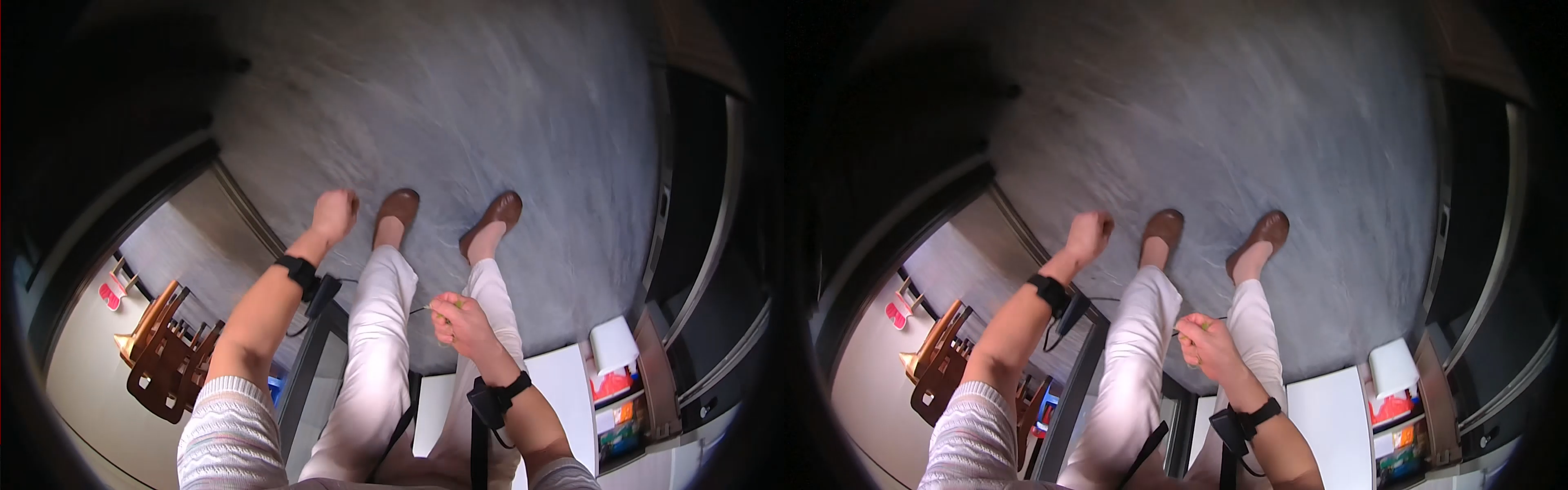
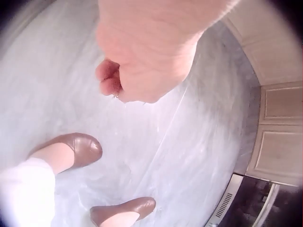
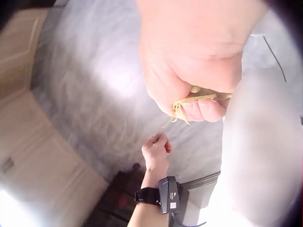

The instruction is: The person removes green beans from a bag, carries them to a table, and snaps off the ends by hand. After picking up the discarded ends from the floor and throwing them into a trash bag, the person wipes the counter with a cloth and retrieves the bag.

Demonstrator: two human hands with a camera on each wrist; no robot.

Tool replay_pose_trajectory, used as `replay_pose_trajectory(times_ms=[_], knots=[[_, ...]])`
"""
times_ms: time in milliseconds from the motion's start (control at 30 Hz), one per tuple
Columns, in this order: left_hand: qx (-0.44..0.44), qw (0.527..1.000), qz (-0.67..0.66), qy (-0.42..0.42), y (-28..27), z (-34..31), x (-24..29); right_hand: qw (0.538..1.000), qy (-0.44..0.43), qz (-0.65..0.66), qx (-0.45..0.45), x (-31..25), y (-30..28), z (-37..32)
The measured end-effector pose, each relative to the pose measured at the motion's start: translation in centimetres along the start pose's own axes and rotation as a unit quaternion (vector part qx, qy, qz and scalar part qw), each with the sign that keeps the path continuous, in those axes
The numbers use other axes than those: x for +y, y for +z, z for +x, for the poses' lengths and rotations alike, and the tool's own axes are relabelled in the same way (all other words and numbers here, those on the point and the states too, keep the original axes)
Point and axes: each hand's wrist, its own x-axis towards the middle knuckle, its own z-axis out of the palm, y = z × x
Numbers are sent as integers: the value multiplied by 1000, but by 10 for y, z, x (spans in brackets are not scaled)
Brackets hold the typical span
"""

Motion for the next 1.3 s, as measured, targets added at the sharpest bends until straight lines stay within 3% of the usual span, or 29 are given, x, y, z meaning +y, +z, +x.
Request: replay_pose_trajectory(times_ms=[133, 200, 300, 400, 500, 733, 800, 967, 1067, 1300], knots=[[26, 997, -56, -38, -63, -90, -5, 996, -17, -91, -16, -14, 57, -67], [35, 988, -144, -50, -82, -135, -5, 990, -26, -126, -50, -18, 75, -106], [80, 985, -151, -17, -118, -196, 9, 984, -46, -171, -28, -18, 109, -168], [84, 982, -158, -52, -147, -235, 16, 978, -75, -191, -44, -20, 129, -208], [145, 970, -182, -71, -172, -261, 31, 967, -101, -233, -36, -34, 154, -252], [246, 911, -312, -112, -237, -302, 66, 932, -166, -322, -26, -65, 214, -330], [241, 838, -462, -161, -258, -309, 63, 920, -178, -348, -31, -76, 235, -336], [366, 727, -574, -91, -342, -334, -1, 884, -186, -428, -30, -80, 322, -322], [465, 673, -573, -42, -425, -349, -57, 857, -208, -470, -31, -79, 394, -307], [598, 679, -426, -4, -629, -373, -159, 823, -268, -483, -130, -77, 559, -284]])
